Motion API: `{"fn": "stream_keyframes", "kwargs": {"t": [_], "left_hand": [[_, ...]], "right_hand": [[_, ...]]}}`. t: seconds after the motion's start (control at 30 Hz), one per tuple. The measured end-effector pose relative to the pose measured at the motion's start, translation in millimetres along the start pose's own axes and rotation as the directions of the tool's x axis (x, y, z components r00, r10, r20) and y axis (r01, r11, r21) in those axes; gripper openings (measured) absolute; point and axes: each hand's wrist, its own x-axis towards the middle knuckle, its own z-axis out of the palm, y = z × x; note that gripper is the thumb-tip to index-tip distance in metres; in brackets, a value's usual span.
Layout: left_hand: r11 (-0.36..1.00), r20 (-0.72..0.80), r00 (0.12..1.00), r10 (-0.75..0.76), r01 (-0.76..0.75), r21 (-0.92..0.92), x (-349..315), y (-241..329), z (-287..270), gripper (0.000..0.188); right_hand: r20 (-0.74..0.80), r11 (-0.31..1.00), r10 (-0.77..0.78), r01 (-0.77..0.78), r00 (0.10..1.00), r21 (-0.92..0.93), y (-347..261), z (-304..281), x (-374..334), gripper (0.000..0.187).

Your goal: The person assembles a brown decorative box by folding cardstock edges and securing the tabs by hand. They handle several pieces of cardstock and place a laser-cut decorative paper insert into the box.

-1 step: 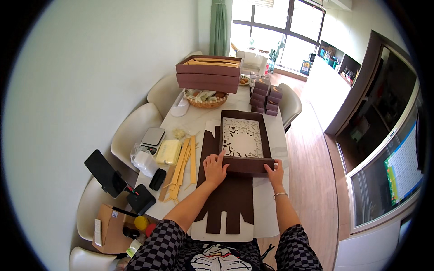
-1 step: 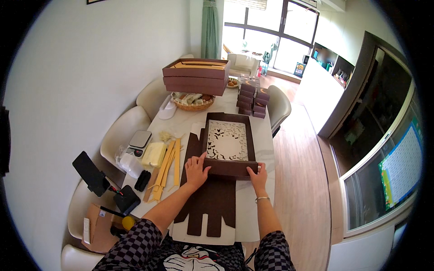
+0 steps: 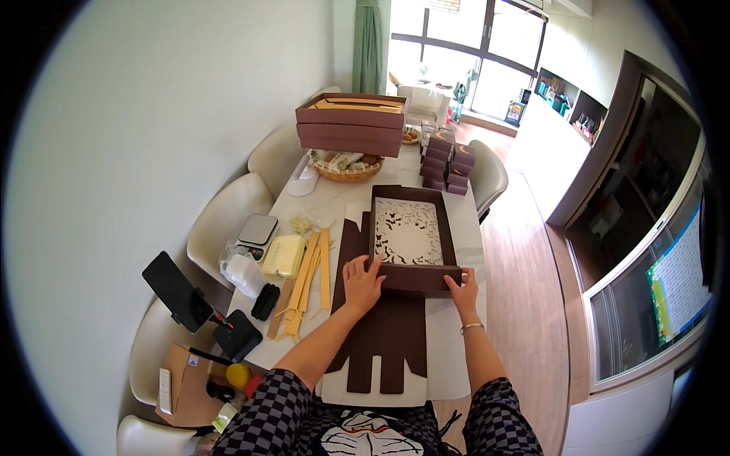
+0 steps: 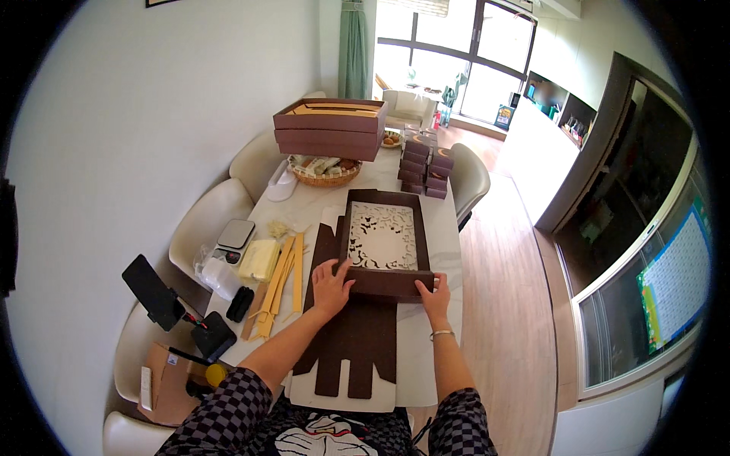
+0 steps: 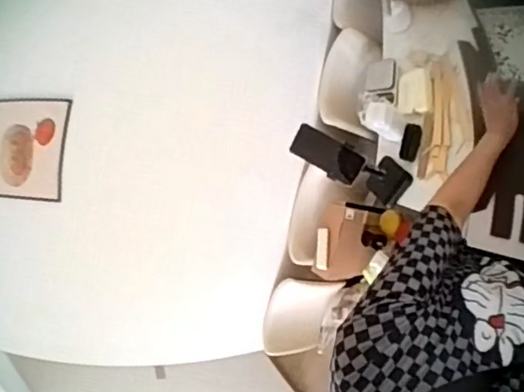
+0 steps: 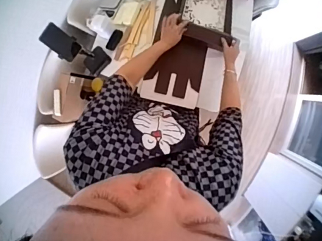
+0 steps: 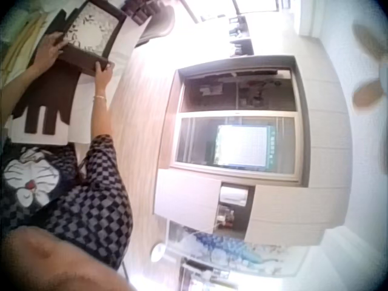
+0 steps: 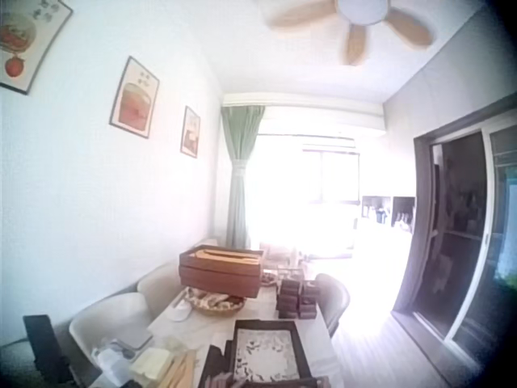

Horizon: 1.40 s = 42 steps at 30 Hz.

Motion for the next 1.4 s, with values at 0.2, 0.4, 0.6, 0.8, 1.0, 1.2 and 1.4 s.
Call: {"fn": "stream_keyframes", "kwargs": {"t": [0.2,0.4,0.6,0.8,1.0,1.2,1.4], "left_hand": [[0.925,0.129,0.929,0.347,-0.361,0.114,-9,-24,48,0.054],[0.953,0.273,0.914,0.299,-0.274,-0.126,-6,-1,31,0.083],[0.945,0.420,0.870,0.259,-0.318,0.074,1,5,41,0.090],[0.863,0.155,0.863,0.480,-0.496,0.092,6,19,41,0.086],[0.932,0.245,0.903,0.353,-0.361,-0.011,4,14,52,0.082],[0.937,0.287,0.899,0.330,-0.348,0.014,13,19,57,0.075],[0.937,0.326,0.887,0.328,-0.350,0.010,18,21,54,0.070]], "right_hand": [[0.026,0.930,-0.273,0.271,0.962,-0.249,-34,1,-8,0.059],[0.254,0.635,-0.499,0.549,0.828,-0.543,-6,2,-18,0.064],[0.452,0.512,-0.399,0.603,0.798,-0.612,-39,-9,-21,0.077],[0.548,0.466,-0.413,0.686,0.728,-0.559,-32,-6,-12,0.076],[0.531,0.496,-0.384,0.654,0.756,-0.571,-49,2,-12,0.067],[0.454,0.547,-0.429,0.625,0.781,-0.557,-55,33,0,0.054],[0.371,0.612,-0.419,0.559,0.829,-0.559,-51,46,14,0.043]]}}
